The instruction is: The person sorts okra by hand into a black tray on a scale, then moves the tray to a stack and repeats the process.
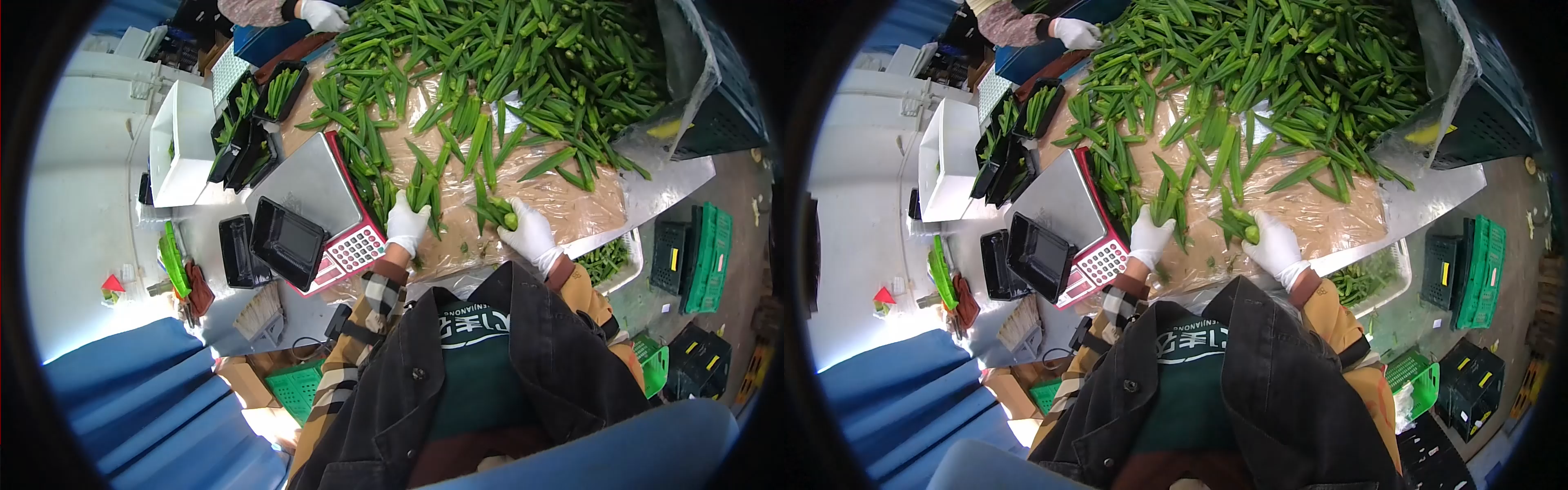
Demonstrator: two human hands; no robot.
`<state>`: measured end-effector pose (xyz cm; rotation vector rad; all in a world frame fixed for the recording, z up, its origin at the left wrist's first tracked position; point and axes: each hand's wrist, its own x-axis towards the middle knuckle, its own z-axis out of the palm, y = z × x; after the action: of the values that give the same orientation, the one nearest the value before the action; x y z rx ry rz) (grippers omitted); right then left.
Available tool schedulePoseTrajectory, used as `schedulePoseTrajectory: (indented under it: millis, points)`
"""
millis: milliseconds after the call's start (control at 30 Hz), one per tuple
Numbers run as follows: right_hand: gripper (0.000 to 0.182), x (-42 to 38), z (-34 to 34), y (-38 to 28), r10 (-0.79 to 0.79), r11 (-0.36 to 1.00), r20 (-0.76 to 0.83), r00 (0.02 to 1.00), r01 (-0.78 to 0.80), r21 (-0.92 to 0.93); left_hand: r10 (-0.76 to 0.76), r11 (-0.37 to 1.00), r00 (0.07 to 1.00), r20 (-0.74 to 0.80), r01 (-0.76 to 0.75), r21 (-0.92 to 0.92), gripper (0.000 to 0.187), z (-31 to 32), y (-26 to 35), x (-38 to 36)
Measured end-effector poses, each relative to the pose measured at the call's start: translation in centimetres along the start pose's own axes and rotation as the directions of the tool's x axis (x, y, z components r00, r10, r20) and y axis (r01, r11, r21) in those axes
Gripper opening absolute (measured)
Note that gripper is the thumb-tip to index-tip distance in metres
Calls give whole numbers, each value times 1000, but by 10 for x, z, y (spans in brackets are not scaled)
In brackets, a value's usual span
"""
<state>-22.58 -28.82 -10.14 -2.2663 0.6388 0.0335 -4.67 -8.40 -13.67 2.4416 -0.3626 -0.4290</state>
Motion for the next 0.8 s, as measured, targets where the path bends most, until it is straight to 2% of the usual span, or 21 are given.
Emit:
schedulePoseTrajectory:
  millis: [33,100,233,333,433,500,600,700,800]
  points:
    - [48,-2,-4,3,35,999,-14,999,-34,41,-35,996,999,-5,35,82,38,2,11,0]
    - [49,-8,-10,6,109,986,-39,993,-103,129,3,984,999,41,-11,176,38,1,26,3]
    - [52,-19,-5,19,144,962,-92,985,-118,246,54,931,996,73,-77,357,38,3,24,13]
    - [53,-23,3,27,141,964,-100,985,-114,239,35,923,990,140,-86,375,41,2,17,19]
    - [55,-28,-1,33,208,954,-55,977,-190,234,61,979,962,266,-110,173,39,-7,-7,24]
    - [56,-32,-9,33,238,946,-86,967,-211,245,114,989,970,213,-91,-113,40,-23,4,17]
    - [57,-33,-8,41,257,935,-88,962,-225,273,142,979,984,105,-125,-158,41,-41,29,17]
    - [57,-31,-6,35,268,929,-55,962,-243,278,215,971,971,105,-224,78,50,-31,39,22]
    - [56,-31,-2,32,236,936,-42,971,-215,279,193,934,957,217,-247,259,48,-2,43,23]
